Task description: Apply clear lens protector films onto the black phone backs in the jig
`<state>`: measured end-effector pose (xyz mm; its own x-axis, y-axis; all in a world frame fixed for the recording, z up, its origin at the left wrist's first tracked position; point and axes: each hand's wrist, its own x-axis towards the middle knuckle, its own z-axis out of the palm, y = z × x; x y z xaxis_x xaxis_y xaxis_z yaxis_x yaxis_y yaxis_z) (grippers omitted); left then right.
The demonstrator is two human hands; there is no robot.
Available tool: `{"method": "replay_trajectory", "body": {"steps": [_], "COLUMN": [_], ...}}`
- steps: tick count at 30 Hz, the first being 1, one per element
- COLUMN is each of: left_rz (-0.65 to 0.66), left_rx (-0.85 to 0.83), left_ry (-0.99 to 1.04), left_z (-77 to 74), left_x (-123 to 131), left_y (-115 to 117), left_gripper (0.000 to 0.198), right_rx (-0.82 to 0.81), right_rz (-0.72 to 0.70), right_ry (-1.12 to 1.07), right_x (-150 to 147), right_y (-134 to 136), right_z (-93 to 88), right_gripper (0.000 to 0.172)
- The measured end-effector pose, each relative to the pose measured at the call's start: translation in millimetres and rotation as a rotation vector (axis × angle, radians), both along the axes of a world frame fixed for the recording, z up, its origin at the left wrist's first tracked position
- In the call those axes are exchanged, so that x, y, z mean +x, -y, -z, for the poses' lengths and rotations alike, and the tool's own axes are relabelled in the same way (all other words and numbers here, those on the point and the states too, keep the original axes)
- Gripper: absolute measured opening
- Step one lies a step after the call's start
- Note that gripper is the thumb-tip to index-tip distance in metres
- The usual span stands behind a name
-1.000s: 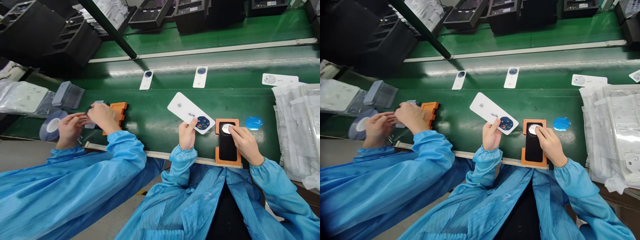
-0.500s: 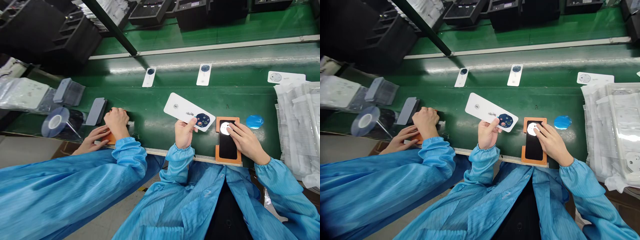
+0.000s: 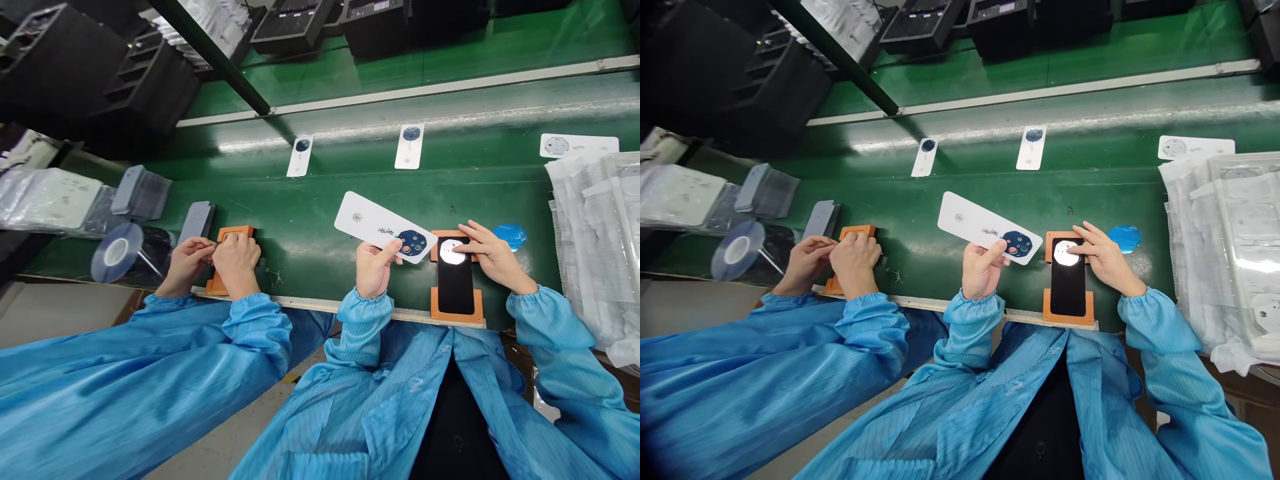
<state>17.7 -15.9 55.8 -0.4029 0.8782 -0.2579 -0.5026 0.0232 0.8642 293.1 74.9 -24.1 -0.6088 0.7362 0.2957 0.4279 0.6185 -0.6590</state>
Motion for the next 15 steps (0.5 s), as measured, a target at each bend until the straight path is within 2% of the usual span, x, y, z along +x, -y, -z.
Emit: {"method": "replay_trajectory", "body": {"steps": [11, 15], "left_rz": [0.02, 0.023], "left_rx": [0.006, 0.015], "left_ry": [0.002, -0.001], "left_z": [0.0, 0.1], "left_x": [3, 3], "left_y": [1, 2], "left_gripper": [0.047, 0.046], "right_rx": [-0.05, -0.083], "right_rz": [-0.024, -0.017], "right_ry": [-0.048, -0.049], "right_x": [-20, -27], "right_y": [-26, -33], "right_z": [-4.6, -7.9], "right_gripper": [0.05, 0.052]}}
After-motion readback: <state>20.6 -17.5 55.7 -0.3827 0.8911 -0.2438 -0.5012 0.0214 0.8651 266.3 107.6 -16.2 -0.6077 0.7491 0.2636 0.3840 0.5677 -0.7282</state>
